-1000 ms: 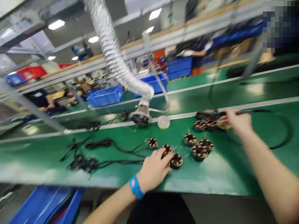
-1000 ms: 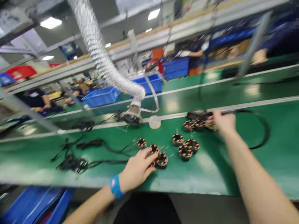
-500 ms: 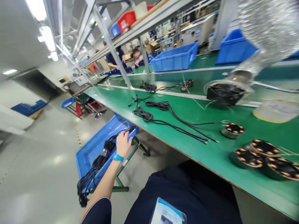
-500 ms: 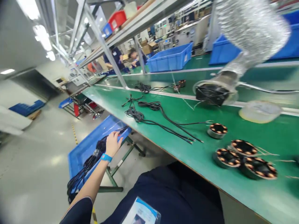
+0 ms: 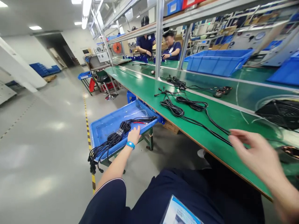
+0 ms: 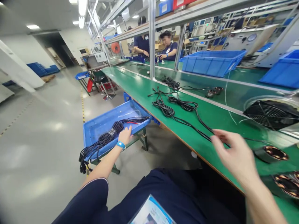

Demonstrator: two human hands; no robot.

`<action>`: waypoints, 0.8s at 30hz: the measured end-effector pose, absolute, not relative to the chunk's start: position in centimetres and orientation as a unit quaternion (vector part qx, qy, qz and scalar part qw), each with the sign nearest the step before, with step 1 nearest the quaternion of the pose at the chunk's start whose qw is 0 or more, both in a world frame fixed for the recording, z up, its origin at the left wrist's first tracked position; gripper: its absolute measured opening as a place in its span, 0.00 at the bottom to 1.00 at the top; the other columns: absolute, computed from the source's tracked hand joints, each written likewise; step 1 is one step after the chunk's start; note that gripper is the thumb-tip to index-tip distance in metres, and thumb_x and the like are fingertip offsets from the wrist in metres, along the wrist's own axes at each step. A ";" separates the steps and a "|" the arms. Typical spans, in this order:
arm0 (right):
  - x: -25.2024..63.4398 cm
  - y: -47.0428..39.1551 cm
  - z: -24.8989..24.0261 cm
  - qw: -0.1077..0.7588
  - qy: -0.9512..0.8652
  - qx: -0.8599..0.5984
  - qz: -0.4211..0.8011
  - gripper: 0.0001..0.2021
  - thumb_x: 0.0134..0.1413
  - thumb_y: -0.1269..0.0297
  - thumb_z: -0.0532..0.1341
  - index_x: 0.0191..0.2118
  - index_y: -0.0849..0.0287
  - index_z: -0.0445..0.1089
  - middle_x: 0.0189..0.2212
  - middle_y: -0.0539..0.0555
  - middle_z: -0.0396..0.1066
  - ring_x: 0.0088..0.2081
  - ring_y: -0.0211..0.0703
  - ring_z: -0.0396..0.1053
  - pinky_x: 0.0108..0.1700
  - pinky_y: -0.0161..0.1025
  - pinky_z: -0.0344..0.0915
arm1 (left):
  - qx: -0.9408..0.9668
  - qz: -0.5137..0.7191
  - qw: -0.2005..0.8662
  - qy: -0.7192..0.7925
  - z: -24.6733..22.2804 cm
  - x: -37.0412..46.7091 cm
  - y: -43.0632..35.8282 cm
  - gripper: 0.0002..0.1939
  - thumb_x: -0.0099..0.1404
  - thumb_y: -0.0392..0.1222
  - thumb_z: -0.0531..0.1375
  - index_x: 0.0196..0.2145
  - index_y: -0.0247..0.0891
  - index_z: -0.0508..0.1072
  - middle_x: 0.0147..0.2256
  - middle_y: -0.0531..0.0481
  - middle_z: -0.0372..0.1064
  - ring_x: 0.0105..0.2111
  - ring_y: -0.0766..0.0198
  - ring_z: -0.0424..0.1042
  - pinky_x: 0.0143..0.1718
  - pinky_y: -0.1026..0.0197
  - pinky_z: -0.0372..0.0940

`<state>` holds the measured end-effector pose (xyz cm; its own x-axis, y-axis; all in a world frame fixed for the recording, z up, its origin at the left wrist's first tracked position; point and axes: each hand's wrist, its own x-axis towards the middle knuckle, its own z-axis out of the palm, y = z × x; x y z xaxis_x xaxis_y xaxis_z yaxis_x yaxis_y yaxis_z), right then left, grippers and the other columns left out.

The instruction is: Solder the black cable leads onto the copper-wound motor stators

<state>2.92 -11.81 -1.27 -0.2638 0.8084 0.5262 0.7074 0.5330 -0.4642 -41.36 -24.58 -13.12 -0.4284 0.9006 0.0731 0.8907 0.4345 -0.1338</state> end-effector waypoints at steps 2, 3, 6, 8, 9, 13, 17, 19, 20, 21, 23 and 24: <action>-0.1 -12.1 -3.4 0.337 -0.843 -0.413 0.078 0.21 0.62 0.50 0.54 0.49 0.60 0.70 0.43 0.61 0.71 0.44 0.51 0.71 0.48 0.45 0.69 | -0.530 0.033 0.062 -0.845 -13.2 -42.1 -24.9 0.35 0.68 0.48 0.58 0.67 0.36 0.50 0.46 0.37 0.65 0.43 0.53 0.71 0.40 0.58 0.65; -1.2 -12.1 -4.5 0.310 -0.868 -0.382 0.072 0.22 0.62 0.50 0.53 0.52 0.62 0.68 0.46 0.63 0.70 0.47 0.54 0.70 0.51 0.48 0.68 | -0.529 0.032 0.060 -0.846 -13.3 -42.5 -25.1 0.35 0.68 0.48 0.58 0.67 0.36 0.50 0.46 0.37 0.65 0.42 0.53 0.71 0.40 0.58 0.65; -2.7 -11.7 -7.5 0.264 -0.904 -0.336 0.015 0.25 0.62 0.51 0.51 0.56 0.64 0.65 0.53 0.68 0.66 0.55 0.61 0.66 0.57 0.56 0.65 | -0.520 0.028 0.060 -0.852 -13.4 -44.1 -25.9 0.35 0.68 0.49 0.58 0.66 0.36 0.52 0.45 0.36 0.66 0.42 0.51 0.71 0.40 0.57 0.65; -2.3 -10.9 -8.6 0.234 -0.912 -0.337 -0.026 0.25 0.62 0.53 0.51 0.58 0.65 0.64 0.57 0.69 0.63 0.57 0.63 0.64 0.58 0.57 0.64 | -0.512 0.027 0.061 -0.856 -13.5 -45.4 -26.7 0.35 0.68 0.49 0.58 0.66 0.37 0.52 0.45 0.36 0.66 0.42 0.51 0.71 0.40 0.56 0.65; -1.9 -10.5 -8.9 0.219 -0.912 -0.344 -0.044 0.26 0.62 0.54 0.50 0.59 0.65 0.63 0.58 0.69 0.62 0.58 0.63 0.63 0.59 0.56 0.64 | -0.509 0.026 0.061 -0.858 -13.5 -46.1 -27.2 0.35 0.67 0.50 0.59 0.66 0.37 0.52 0.45 0.36 0.66 0.43 0.50 0.71 0.40 0.56 0.65; -0.6 -9.3 -9.4 0.173 -0.913 -0.356 -0.095 0.28 0.60 0.60 0.49 0.63 0.68 0.59 0.61 0.70 0.59 0.61 0.65 0.61 0.61 0.55 0.62 | -0.501 0.029 0.061 -0.863 -13.5 -49.2 -29.3 0.36 0.66 0.51 0.60 0.66 0.38 0.53 0.46 0.36 0.65 0.44 0.50 0.70 0.42 0.55 0.64; -0.7 -9.3 -9.6 0.153 -0.917 -0.353 -0.106 0.30 0.57 0.66 0.49 0.65 0.69 0.54 0.63 0.71 0.57 0.64 0.64 0.57 0.64 0.56 0.58 | -0.485 0.038 0.067 -0.871 -13.3 -52.6 -31.6 0.35 0.65 0.51 0.60 0.65 0.38 0.55 0.47 0.36 0.65 0.45 0.49 0.69 0.44 0.55 0.63; -0.8 -9.5 -9.7 0.152 -0.918 -0.349 -0.107 0.31 0.56 0.66 0.49 0.66 0.68 0.52 0.63 0.71 0.56 0.64 0.64 0.55 0.65 0.57 0.56 | -0.471 0.045 0.070 -0.878 -13.1 -54.4 -32.8 0.35 0.65 0.52 0.59 0.65 0.37 0.55 0.47 0.36 0.65 0.45 0.49 0.69 0.44 0.55 0.62; -0.9 -9.6 -9.7 0.150 -0.920 -0.346 -0.108 0.31 0.56 0.66 0.49 0.66 0.68 0.52 0.63 0.72 0.55 0.65 0.65 0.55 0.65 0.57 0.56 | -0.464 0.049 0.072 -0.881 -13.0 -55.4 -33.3 0.34 0.66 0.52 0.59 0.64 0.36 0.56 0.47 0.35 0.65 0.45 0.48 0.68 0.44 0.54 0.62; -0.9 -9.7 -9.7 0.149 -0.920 -0.345 -0.108 0.31 0.56 0.66 0.49 0.66 0.69 0.52 0.63 0.72 0.55 0.65 0.65 0.54 0.65 0.57 0.55 | -0.458 0.053 0.074 -0.884 -12.8 -56.4 -33.9 0.34 0.66 0.53 0.58 0.64 0.35 0.56 0.47 0.35 0.65 0.45 0.47 0.68 0.44 0.54 0.62; -1.0 -9.9 -9.6 0.150 -0.921 -0.344 -0.107 0.31 0.56 0.66 0.49 0.66 0.69 0.52 0.63 0.72 0.55 0.65 0.65 0.54 0.65 0.57 0.54 | -0.444 0.061 0.077 -0.891 -12.6 -58.5 -35.1 0.35 0.66 0.54 0.57 0.64 0.34 0.56 0.47 0.34 0.64 0.45 0.46 0.68 0.44 0.53 0.61; -1.1 -9.9 -9.5 0.151 -0.920 -0.345 -0.106 0.31 0.57 0.66 0.49 0.66 0.70 0.52 0.63 0.72 0.55 0.65 0.65 0.53 0.65 0.57 0.54 | -0.437 0.064 0.079 -0.894 -12.5 -59.5 -35.6 0.35 0.65 0.54 0.57 0.64 0.33 0.56 0.47 0.34 0.64 0.46 0.46 0.67 0.45 0.53 0.60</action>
